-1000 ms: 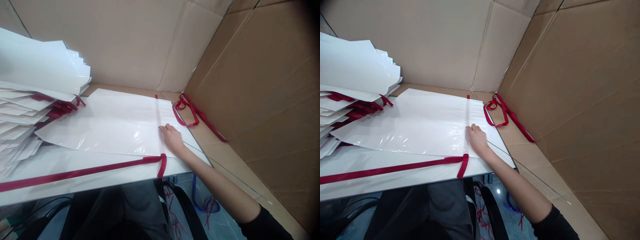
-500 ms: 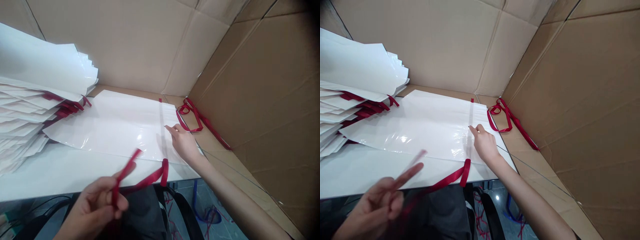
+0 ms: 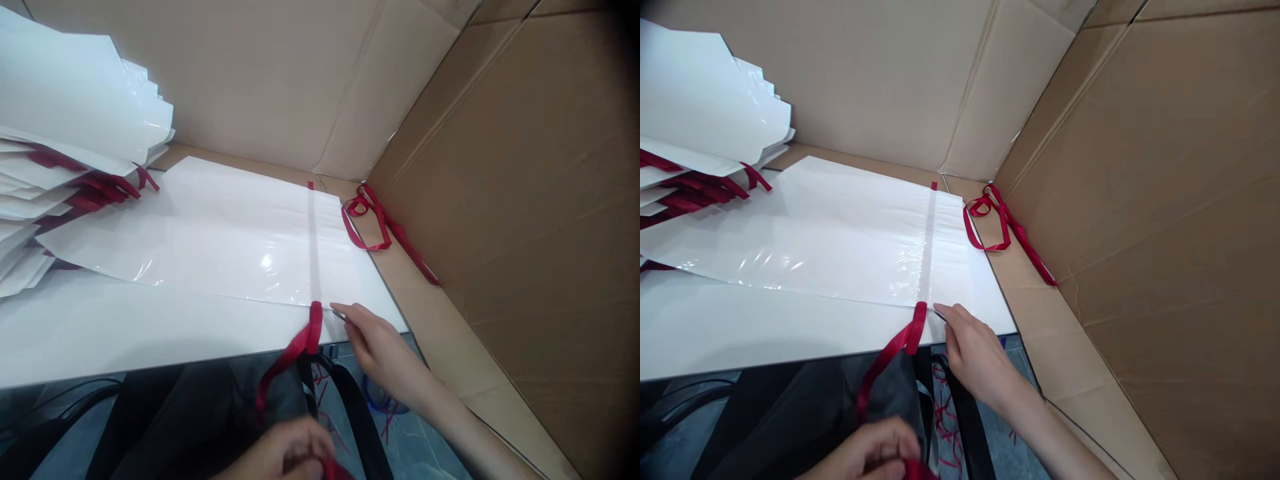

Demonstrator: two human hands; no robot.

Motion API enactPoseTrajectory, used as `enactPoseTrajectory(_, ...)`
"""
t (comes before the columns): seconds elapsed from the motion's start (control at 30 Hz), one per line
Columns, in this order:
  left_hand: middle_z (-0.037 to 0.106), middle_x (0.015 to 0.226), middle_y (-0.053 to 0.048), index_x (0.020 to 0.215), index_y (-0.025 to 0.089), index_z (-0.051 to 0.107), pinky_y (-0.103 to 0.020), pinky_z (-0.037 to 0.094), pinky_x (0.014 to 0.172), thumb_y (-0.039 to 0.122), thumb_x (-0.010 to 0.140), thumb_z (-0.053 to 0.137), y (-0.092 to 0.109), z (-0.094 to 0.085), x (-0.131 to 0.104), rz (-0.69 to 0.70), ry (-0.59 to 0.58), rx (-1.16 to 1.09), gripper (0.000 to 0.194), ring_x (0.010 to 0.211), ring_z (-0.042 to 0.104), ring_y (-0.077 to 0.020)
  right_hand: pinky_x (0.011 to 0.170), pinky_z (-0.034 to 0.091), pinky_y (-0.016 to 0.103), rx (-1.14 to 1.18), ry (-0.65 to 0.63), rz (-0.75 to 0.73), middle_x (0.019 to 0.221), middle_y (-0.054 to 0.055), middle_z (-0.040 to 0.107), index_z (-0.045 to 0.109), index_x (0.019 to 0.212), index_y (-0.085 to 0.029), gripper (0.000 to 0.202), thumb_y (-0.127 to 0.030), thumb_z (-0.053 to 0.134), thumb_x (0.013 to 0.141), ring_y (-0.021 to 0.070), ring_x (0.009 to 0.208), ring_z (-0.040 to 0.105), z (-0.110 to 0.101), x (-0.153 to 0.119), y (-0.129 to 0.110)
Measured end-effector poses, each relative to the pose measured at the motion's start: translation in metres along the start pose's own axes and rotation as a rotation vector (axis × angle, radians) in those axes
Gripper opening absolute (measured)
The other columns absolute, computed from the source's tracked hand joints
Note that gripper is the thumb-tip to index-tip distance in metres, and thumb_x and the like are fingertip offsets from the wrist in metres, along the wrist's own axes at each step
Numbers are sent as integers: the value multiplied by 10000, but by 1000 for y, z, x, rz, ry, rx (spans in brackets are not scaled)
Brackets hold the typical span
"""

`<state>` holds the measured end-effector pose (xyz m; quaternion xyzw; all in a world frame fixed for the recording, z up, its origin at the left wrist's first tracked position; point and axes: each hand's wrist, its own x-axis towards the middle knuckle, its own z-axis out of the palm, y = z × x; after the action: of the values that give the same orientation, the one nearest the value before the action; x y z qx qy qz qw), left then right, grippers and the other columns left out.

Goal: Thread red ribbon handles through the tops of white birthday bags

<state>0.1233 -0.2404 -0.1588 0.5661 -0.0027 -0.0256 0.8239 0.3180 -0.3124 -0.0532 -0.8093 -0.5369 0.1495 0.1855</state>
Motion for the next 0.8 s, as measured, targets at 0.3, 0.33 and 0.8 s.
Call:
enactPoseTrajectory(0.3,480,806,42,1244,377,171,-80,304,312,485,889,478,-22,-4,-7,101,670,-217,482,355,402,-3,888,484,401,-71,-131,-69,1166,104,609,496,1283,-165,449,-84,336,871,230,1075,571,4,27,3)
enactPoseTrajectory(0.33,484,797,47,1223,376,187,-80,305,307,476,892,477,-21,-3,-8,126,687,-226,451,344,403,-3,876,487,396,-92,-126,-77,1143,104,616,501,1275,-169,433,-93,345,878,231,1053,581,5,27,4)
enactPoseTrajectory(0.8,448,823,13,1354,237,263,-125,375,367,345,848,498,31,-11,14,-95,470,51,568,461,409,-30,815,458,316,-1,-25,-118,998,59,669,627,1038,-188,216,-209,450,917,200,918,606,15,46,15)
